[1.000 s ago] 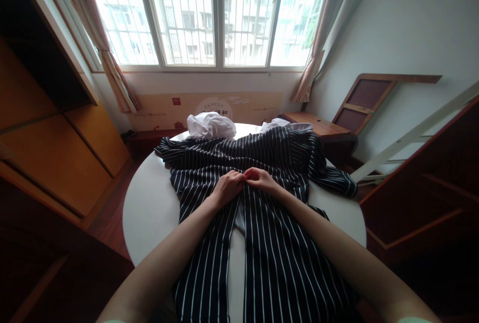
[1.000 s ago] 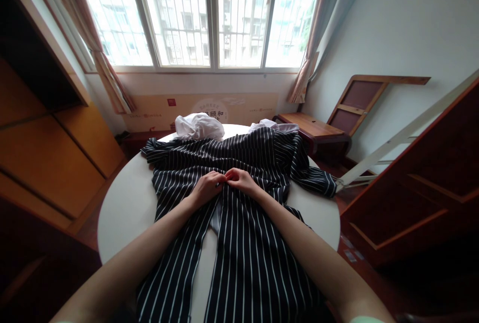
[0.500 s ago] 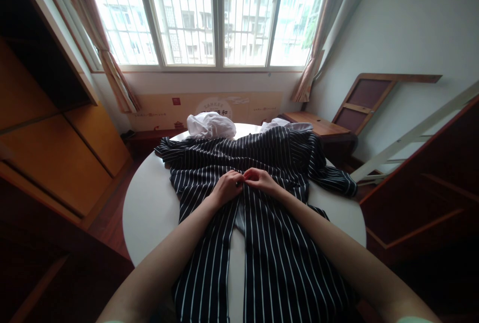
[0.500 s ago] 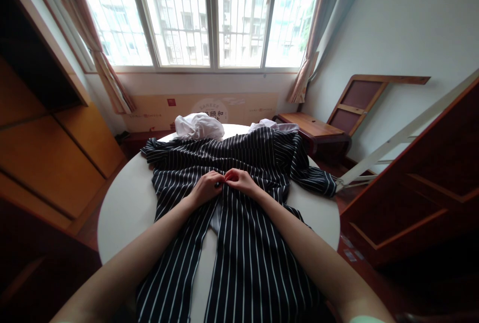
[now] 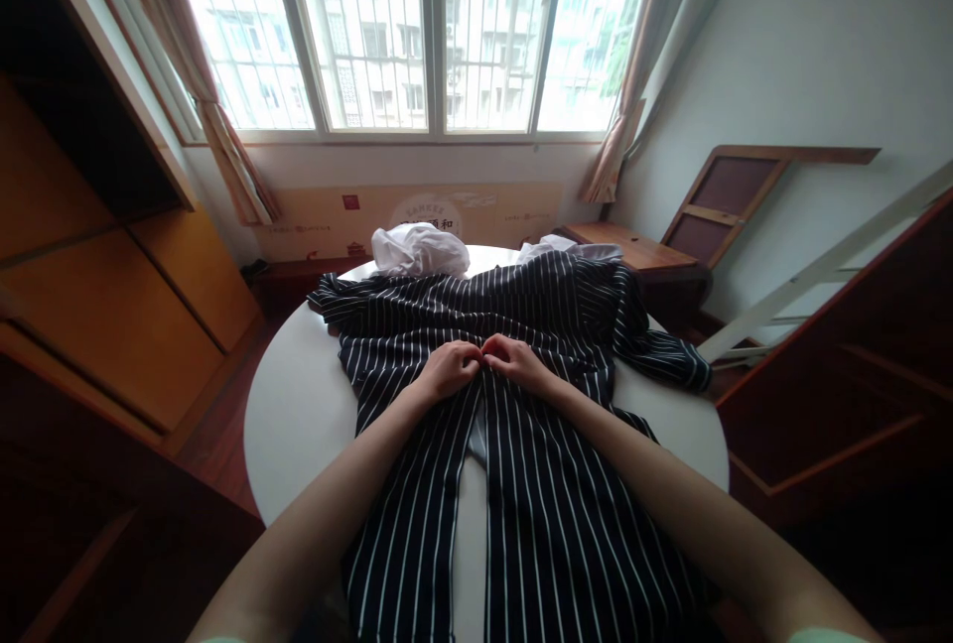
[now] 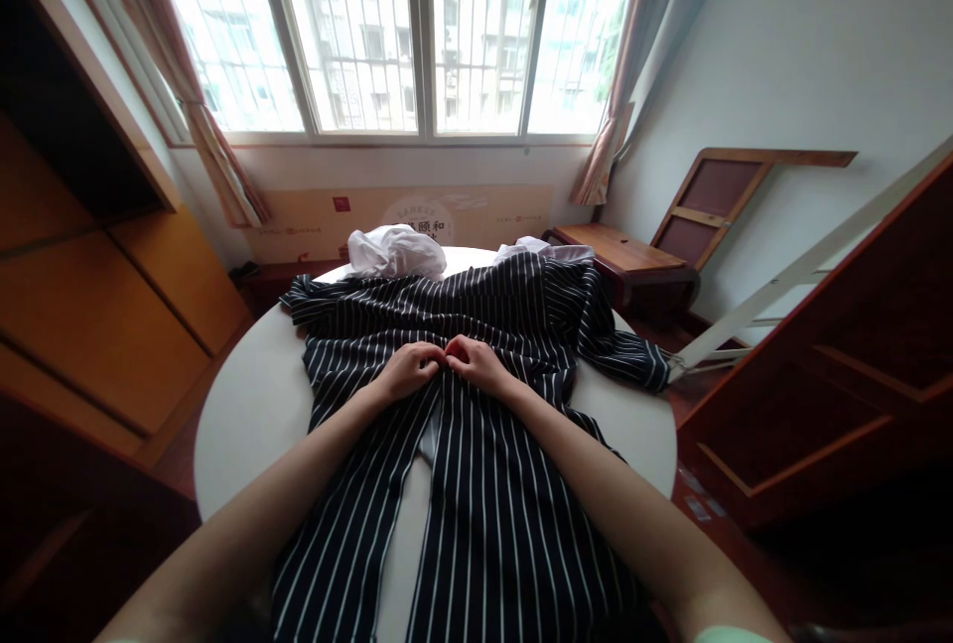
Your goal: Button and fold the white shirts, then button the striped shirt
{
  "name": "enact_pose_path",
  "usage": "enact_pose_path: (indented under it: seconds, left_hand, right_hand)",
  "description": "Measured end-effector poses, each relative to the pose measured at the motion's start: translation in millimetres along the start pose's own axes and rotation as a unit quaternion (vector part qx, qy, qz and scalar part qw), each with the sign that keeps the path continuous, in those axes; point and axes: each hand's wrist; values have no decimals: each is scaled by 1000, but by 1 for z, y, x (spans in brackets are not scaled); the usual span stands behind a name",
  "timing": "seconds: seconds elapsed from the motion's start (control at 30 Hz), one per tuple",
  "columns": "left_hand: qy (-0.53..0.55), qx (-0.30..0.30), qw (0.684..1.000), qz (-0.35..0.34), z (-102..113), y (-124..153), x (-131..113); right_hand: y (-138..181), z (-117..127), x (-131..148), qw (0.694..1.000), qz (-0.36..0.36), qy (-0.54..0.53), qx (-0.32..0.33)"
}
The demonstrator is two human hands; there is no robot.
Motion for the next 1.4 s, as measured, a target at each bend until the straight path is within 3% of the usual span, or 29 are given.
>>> enact_pose_path:
  seconds: [0.27, 0.43, 0.6, 0.7, 0.8, 0.9, 1.03, 1.17, 1.3, 1.4]
  left_hand:
    - [-3, 24, 999, -48, -6, -4, 13]
    - [-65, 34, 994, -81, -13, -14, 23]
    - [-103, -25, 988, -108, -8, -23, 19]
    - [-140, -56, 985, -89, -3, -24, 16]
    - [-164, -30, 984, -64, -2, -24, 15]
    - [-163, -10, 986, -38, -4, -24, 15]
    - [-179, -27, 983, 2, -7, -23, 7]
    - [-198, -42, 979, 32, -11, -12, -6]
    - [-197, -66, 978, 19, -16, 5, -8]
    - [-146, -94, 985, 16, -15, 12, -5]
  right_hand:
    - [-6, 6, -8, 994, 44, 93, 34]
    - [-12, 14, -13, 981, 72, 170, 61]
    - [-23, 18, -18, 957, 109, 261, 63]
    - [-27, 18, -22, 936, 135, 318, 71]
    - [-28, 18, -23, 922, 122, 347, 121]
    - [-31, 15, -19, 925, 59, 349, 140]
    - [-34, 7, -3, 926, -59, 356, 110]
    - [-22, -9, 16, 915, -125, 380, 52]
    - [0, -19, 24, 914, -109, 390, -31]
    - [10, -14, 22, 939, -69, 329, -73]
Point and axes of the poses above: each hand's wrist, its own y-axis away from the middle knuckle, its own z-axis out of the back of the hand, x = y × z, and after that the axes turned 8 degrees about z, right-handed
